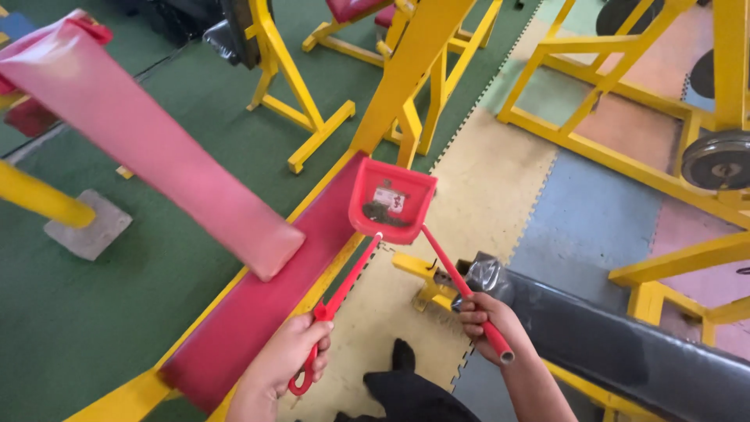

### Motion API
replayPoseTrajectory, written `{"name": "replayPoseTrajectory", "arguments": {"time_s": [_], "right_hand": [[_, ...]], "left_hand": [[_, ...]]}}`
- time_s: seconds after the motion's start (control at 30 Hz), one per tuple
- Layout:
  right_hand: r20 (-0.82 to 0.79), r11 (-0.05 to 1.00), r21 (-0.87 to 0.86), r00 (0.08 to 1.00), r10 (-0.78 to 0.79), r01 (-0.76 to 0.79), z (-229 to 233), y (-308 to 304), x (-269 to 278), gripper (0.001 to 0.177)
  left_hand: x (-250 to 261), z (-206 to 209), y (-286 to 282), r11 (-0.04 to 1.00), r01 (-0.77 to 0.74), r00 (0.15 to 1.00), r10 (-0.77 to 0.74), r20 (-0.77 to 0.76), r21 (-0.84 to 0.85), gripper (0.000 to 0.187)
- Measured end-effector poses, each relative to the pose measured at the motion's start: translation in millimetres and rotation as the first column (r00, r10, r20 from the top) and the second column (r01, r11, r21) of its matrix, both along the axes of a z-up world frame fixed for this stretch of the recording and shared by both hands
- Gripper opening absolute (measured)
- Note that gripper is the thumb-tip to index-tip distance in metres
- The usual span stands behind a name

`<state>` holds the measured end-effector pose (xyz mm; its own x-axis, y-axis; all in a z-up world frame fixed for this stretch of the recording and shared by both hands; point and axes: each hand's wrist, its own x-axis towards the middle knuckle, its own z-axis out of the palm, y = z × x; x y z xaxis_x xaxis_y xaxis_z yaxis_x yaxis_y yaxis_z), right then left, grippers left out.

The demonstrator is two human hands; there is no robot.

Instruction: Sweeping the floor around gym equipment using a small broom and dustpan.

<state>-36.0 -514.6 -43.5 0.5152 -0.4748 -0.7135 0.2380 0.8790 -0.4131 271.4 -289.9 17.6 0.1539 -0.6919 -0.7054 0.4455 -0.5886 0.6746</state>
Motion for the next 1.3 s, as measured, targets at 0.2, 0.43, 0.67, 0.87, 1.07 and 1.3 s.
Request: {"name": "replayPoseTrajectory", "arguments": {"time_s": [0.2, 0.43, 0.67, 0.87, 1.07, 1.3], "right_hand": [[0.096, 0.968, 0.194, 0.979, -0.178, 0.157, -29, -84, 4, 0.018], [0.145, 0.934, 0.302, 0.959, -0.242, 0.19, -42, -147, -6, 0.015], [0.087, 0.877, 0.332, 0.915, -0.394, 0.346, -68, -187, -20, 0.014], [0.035, 0.813, 0.347, 0.86, -0.509, 0.468, -95, -203, -8, 0.015], [-0.021, 0.714, 0.375, 0.775, -0.631, 0.591, -113, -219, 26, 0.012], [-0.104, 0.705, 0.324, 0.764, -0.637, 0.631, -142, -227, 69, 0.017]], "left_hand": [[0, -10, -82, 0.998, 0.069, 0.998, -0.069, -0.005, 0.004, 0.023], [-2, -32, -163, 0.986, 0.148, 0.988, -0.152, 0.04, 0.072, 0.027], [10, -53, -237, 0.974, 0.159, 0.987, -0.16, -0.009, 0.161, 0.023], [14, -111, -301, 0.963, 0.173, 0.98, -0.149, -0.13, 0.206, 0.019], [15, -162, -373, 0.971, 0.143, 0.92, -0.059, -0.386, 0.191, 0.025], [48, -191, -460, 0.91, 0.379, 0.886, -0.305, -0.349, 0.167, 0.026]]}}
